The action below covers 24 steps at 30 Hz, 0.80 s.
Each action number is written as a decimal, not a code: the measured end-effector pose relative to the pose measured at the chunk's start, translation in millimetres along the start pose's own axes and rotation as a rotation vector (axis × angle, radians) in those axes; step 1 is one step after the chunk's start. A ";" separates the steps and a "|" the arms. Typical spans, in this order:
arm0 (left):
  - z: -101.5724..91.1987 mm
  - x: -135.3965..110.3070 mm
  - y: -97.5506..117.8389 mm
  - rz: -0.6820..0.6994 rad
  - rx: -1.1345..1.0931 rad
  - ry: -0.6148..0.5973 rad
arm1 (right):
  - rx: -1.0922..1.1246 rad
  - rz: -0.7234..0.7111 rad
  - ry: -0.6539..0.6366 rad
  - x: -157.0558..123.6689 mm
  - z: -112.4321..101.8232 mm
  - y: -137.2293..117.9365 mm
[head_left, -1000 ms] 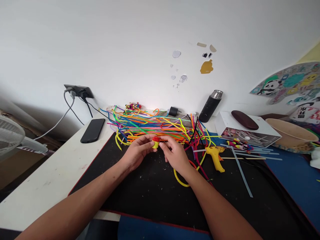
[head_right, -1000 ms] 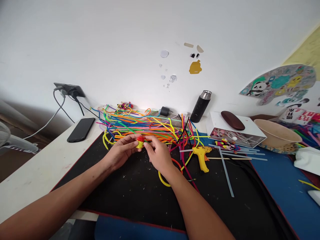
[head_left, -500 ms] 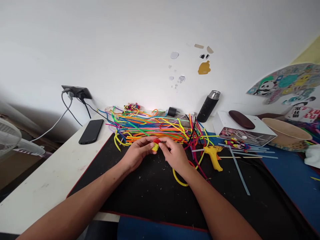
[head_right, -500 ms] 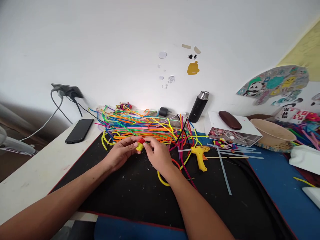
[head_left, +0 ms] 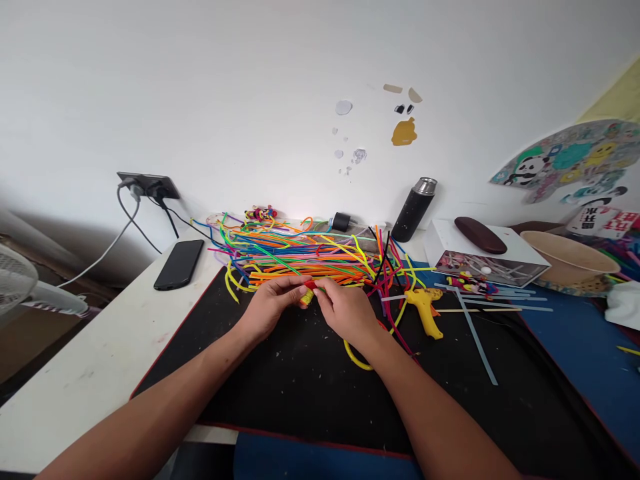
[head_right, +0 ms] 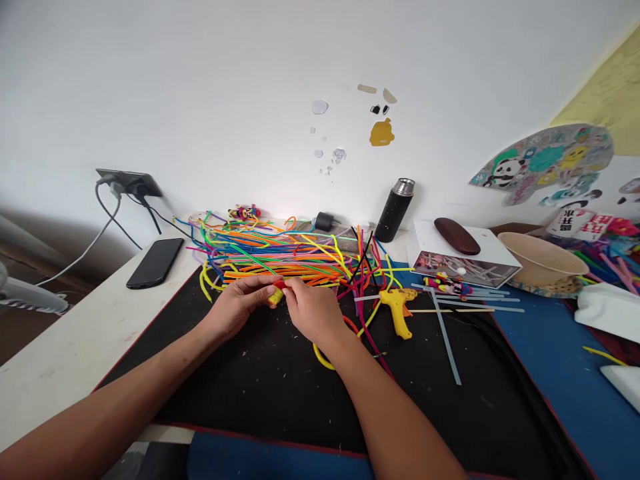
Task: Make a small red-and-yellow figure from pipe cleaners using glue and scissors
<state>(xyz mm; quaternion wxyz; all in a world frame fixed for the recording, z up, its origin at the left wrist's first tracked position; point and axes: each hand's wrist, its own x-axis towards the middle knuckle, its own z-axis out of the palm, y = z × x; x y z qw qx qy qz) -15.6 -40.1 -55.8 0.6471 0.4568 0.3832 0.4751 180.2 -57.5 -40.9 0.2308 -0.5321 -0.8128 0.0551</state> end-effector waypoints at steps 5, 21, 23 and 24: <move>1.0 -0.6 1.4 -0.015 -0.029 0.001 | -0.035 -0.010 -0.001 -0.4 1.2 -1.5; 9.5 -2.6 6.0 0.098 -0.143 0.081 | 0.781 0.223 -0.050 1.4 12.9 3.1; 9.4 -2.9 6.0 0.133 -0.145 0.103 | 0.899 0.237 -0.118 1.0 14.7 1.2; 9.3 -3.3 5.7 0.146 -0.136 0.105 | 0.943 0.241 -0.150 0.8 15.3 0.1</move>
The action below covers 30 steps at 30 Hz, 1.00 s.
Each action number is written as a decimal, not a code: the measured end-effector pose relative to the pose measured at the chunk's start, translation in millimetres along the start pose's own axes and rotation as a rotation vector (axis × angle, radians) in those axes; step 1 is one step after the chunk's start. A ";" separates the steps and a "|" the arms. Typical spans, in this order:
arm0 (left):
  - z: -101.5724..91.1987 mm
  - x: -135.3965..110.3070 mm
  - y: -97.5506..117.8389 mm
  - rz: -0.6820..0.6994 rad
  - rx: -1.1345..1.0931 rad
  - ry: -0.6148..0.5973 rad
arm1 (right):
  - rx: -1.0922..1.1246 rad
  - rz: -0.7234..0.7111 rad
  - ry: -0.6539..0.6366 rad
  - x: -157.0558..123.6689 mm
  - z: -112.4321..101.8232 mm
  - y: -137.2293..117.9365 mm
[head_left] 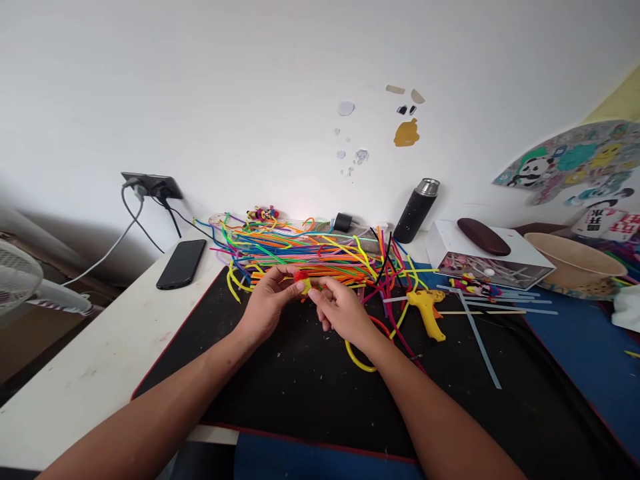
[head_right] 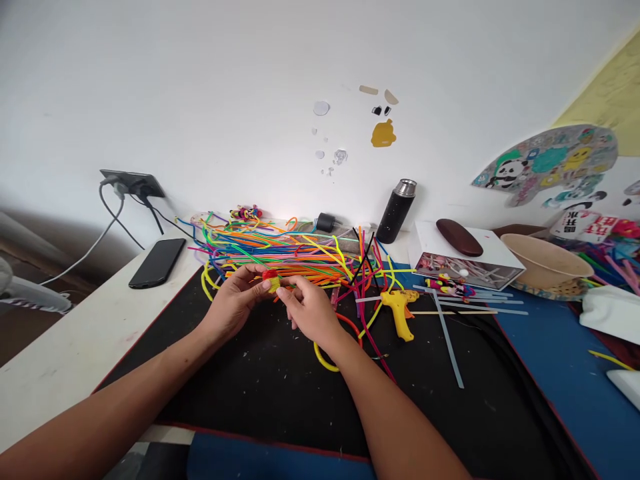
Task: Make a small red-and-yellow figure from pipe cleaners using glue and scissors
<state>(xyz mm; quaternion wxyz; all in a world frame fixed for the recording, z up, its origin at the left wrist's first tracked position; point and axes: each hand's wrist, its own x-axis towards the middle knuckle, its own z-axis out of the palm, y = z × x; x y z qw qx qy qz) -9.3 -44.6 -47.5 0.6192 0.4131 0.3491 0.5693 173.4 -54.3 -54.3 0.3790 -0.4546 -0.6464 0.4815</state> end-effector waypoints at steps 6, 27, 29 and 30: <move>-0.7 -3.6 -3.8 0.060 0.104 -0.038 | 0.067 0.055 -0.051 -0.6 2.9 -0.7; -7.1 0.3 -6.7 0.127 0.334 -0.037 | 0.264 0.090 -0.062 2.8 -0.5 -4.1; -6.8 0.3 -5.8 0.096 0.306 -0.049 | 0.266 0.088 -0.067 2.5 -0.5 -4.1; -6.7 0.3 -5.1 0.089 0.298 -0.054 | 0.269 0.091 -0.065 2.2 -0.8 -4.4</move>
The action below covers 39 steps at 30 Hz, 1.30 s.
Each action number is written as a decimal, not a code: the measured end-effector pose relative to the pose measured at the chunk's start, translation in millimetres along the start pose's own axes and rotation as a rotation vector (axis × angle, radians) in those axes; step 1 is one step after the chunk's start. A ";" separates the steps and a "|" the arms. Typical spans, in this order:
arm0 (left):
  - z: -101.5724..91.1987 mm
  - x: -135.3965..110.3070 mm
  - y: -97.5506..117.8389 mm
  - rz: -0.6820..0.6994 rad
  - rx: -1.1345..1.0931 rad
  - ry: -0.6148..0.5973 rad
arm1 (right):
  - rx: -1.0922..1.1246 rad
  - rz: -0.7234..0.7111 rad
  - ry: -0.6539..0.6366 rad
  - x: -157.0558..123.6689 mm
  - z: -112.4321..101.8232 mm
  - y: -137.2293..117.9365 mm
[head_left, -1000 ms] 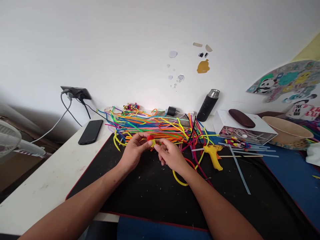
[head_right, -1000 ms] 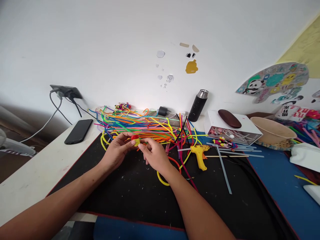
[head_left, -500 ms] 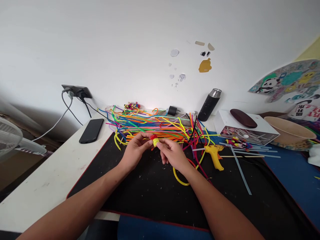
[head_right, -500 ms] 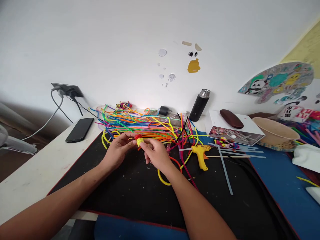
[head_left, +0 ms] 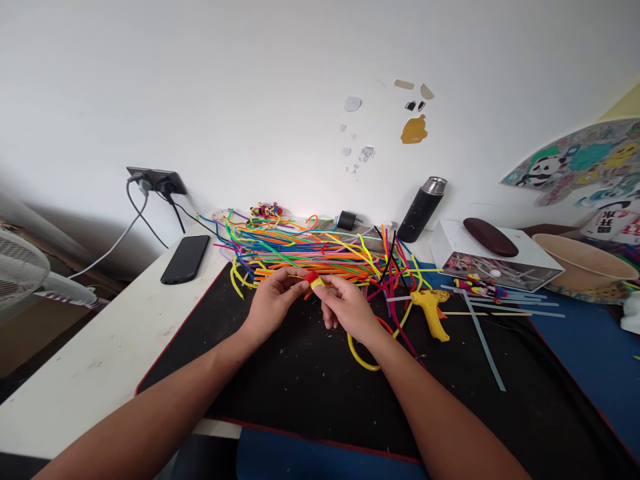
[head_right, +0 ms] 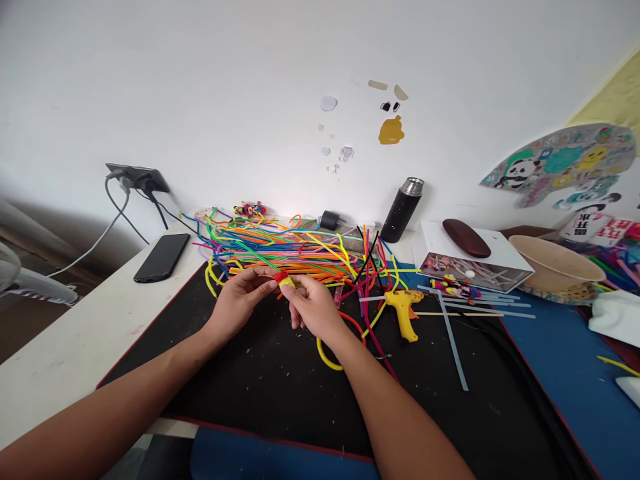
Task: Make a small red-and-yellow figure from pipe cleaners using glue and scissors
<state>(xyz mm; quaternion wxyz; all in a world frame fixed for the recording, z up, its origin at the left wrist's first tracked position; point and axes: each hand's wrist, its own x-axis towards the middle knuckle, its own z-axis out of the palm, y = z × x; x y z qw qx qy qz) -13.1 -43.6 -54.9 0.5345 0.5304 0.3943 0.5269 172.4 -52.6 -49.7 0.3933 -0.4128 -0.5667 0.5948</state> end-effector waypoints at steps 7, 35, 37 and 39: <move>-2.3 -0.5 -1.4 0.088 0.192 0.012 | 0.089 0.019 0.007 -0.6 -0.2 -3.2; -8.9 -2.0 6.3 0.283 0.555 -0.009 | 0.037 0.060 0.021 -0.1 0.5 -3.4; -9.4 -1.8 6.3 0.296 0.575 -0.005 | 0.025 0.058 0.017 0.0 0.1 -3.1; -9.4 -2.0 7.0 0.306 0.592 0.003 | 0.014 0.053 0.015 0.2 0.1 -2.5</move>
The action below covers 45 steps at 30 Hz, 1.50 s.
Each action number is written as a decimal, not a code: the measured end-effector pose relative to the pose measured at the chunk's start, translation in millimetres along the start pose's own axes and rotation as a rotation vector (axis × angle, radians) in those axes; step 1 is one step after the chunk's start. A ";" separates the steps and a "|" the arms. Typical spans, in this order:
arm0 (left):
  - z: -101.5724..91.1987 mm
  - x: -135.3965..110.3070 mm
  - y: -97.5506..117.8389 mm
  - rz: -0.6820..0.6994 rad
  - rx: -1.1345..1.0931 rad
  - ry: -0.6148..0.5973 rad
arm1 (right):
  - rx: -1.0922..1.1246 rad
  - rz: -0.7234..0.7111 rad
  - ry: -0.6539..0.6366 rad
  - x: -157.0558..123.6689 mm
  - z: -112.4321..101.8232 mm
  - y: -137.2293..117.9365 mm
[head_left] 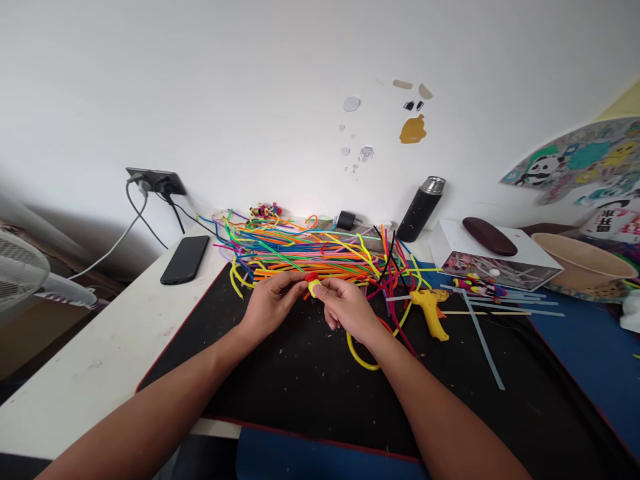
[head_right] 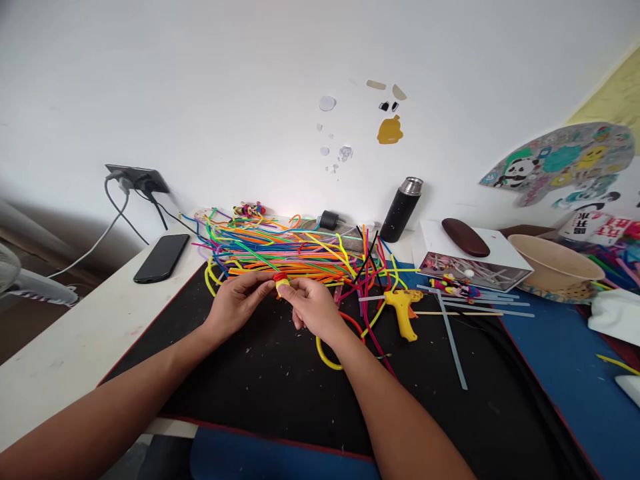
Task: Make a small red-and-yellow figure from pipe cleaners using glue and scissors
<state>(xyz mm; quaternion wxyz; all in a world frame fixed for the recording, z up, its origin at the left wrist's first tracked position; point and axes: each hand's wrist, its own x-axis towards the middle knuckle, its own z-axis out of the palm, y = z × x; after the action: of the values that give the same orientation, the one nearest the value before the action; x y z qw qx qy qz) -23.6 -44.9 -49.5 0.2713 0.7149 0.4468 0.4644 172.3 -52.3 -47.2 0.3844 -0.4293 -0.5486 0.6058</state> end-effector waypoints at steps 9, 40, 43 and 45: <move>-1.6 -0.8 2.7 -0.032 -0.002 -0.007 | -0.024 -0.001 -0.002 -0.4 1.7 -1.2; 1.7 4.0 1.9 -0.163 -0.295 -0.070 | -0.245 -0.070 0.035 -2.6 3.2 5.7; 1.2 5.2 -0.1 -0.207 -0.375 -0.106 | -0.309 -0.070 0.053 -3.5 4.0 5.7; 2.0 5.3 -1.5 -0.254 -0.429 -0.121 | -0.329 -0.080 0.066 -3.7 3.8 6.4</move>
<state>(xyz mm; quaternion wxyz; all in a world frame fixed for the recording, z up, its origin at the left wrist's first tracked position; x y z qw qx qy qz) -21.5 -39.5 -49.3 0.4993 0.6054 0.4072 0.4672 170.0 -57.7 -53.1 0.3506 -0.4837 -0.6442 0.4776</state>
